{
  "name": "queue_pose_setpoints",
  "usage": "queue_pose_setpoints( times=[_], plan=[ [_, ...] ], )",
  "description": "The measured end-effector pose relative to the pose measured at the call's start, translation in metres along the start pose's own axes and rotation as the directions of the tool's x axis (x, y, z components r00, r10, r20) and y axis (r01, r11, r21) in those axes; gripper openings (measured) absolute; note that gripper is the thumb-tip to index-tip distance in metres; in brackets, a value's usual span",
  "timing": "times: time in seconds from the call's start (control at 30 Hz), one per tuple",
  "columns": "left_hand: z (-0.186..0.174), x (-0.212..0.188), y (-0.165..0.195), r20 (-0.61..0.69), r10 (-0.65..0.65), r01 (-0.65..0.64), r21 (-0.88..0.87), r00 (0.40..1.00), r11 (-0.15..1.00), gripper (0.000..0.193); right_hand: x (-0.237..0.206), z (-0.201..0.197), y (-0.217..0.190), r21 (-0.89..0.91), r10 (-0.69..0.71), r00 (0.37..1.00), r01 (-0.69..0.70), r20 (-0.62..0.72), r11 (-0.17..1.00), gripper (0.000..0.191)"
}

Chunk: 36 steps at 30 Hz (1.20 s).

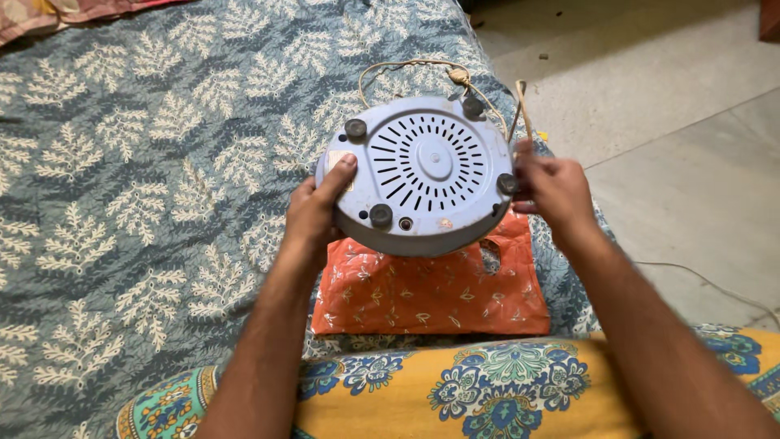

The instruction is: The person sits on a bed with a small electric appliance on an orange bag. They flip the appliance over, unscrew the screws on its base plate with a screwdriver, and pry the base cover open to expose the internal wiring and motor housing.

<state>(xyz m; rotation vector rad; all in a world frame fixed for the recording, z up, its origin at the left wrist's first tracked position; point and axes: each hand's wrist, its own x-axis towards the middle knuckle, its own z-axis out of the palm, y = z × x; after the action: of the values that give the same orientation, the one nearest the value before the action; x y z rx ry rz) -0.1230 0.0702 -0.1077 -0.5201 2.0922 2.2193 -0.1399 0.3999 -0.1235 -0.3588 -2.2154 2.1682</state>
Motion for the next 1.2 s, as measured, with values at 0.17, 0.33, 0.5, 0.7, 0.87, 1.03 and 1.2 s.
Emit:
queue_pose_setpoints(
  times=[0.17, 0.33, 0.5, 0.7, 0.87, 1.03, 1.2],
  plan=[
    [-0.001, 0.000, -0.008, 0.031, 0.076, -0.073, -0.095, 0.997, 0.993, 0.071, -0.059, 0.027, 0.054, -0.116, -0.185, 0.983, 0.186, 0.018, 0.976, 0.043],
    [0.000, 0.001, -0.004, 0.029, 0.026, -0.024, -0.071, 0.999, 0.997, 0.072, -0.078, 0.069, 0.083, -0.551, -0.569, 0.581, 0.796, 0.582, 0.250, 0.033],
    [0.001, -0.002, 0.001, -0.003, 0.004, -0.004, 0.000, 1.000, 1.000, 0.074, -0.073, 0.090, 0.091, -0.678, -0.401, 0.724, 0.680, 0.562, 0.278, 0.033],
    [0.000, -0.004, 0.007, 0.019, 0.011, -0.012, 0.043, 1.000, 0.999, 0.074, -0.075, 0.090, 0.087, -0.683, -0.373, 0.670, 0.721, 0.642, 0.118, 0.027],
    [-0.001, -0.010, 0.009, 0.050, 0.002, -0.007, 0.090, 0.999, 0.996, 0.073, -0.130, 0.060, 0.041, -0.490, -0.388, 0.629, 0.773, 0.673, 0.403, 0.015],
    [0.004, -0.017, 0.006, 0.111, 0.023, -0.033, 0.090, 0.994, 0.995, 0.068, -0.163, 0.026, -0.026, -0.279, -0.607, 0.700, 0.711, 0.376, 0.646, 0.013],
    [0.010, -0.031, 0.007, 0.186, 0.065, -0.106, 0.219, 0.980, 0.970, 0.067, -0.120, 0.037, -0.079, -0.208, -0.595, 0.783, 0.622, 0.182, 0.755, 0.012]
  ],
)
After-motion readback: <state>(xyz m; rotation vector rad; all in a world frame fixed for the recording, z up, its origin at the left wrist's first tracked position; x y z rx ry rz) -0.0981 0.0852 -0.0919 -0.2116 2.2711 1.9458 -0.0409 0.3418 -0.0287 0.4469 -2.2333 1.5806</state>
